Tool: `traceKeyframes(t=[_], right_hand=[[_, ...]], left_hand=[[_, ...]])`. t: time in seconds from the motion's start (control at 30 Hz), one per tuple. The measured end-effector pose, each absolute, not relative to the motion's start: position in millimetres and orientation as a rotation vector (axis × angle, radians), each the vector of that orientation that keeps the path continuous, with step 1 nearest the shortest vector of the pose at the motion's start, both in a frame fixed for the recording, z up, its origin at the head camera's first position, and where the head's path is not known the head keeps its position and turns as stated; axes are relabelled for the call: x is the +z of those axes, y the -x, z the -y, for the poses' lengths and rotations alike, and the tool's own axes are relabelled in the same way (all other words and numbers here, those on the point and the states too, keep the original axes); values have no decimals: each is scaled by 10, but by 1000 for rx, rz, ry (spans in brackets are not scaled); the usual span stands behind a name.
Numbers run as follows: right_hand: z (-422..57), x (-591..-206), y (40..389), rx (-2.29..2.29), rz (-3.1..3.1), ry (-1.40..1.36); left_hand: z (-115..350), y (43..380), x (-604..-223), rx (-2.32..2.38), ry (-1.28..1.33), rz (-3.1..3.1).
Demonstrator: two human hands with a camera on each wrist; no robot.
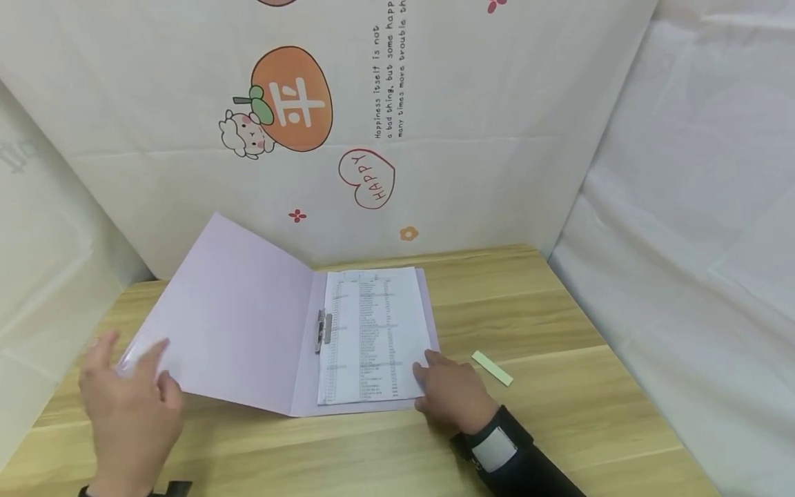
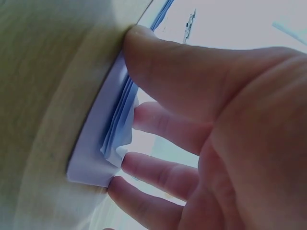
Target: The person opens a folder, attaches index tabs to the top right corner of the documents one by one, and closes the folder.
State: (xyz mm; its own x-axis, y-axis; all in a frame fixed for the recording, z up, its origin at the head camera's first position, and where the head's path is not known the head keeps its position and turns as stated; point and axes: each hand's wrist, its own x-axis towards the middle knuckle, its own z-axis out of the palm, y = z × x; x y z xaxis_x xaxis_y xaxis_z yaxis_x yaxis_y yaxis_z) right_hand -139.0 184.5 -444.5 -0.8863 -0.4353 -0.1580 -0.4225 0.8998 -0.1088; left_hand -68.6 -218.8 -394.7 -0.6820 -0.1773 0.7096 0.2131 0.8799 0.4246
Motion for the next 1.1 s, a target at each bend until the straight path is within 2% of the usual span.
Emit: traceKeyframes(t=[0.07,0.3,0.5,0.8,1.1], right_hand=[[-1847,-4451,1388,-104,-2886,662],[-1830,-4425,1396,-137,-2877,672],[-1840,-4404,1388,-132,-2867,680],[-1860,-4403,1407,-60,-2880,733],[-1849,-4412,1400,-75,-2871,701]], left_hand=[[2136,682,-3996,-386,92,2310],[1753,630,-3969,-54,78,2769],[1438,660,-4042,11,305,3008],[1171,830,-4281,-30,548,3002],[931,845,-4339,-5,410,3042]])
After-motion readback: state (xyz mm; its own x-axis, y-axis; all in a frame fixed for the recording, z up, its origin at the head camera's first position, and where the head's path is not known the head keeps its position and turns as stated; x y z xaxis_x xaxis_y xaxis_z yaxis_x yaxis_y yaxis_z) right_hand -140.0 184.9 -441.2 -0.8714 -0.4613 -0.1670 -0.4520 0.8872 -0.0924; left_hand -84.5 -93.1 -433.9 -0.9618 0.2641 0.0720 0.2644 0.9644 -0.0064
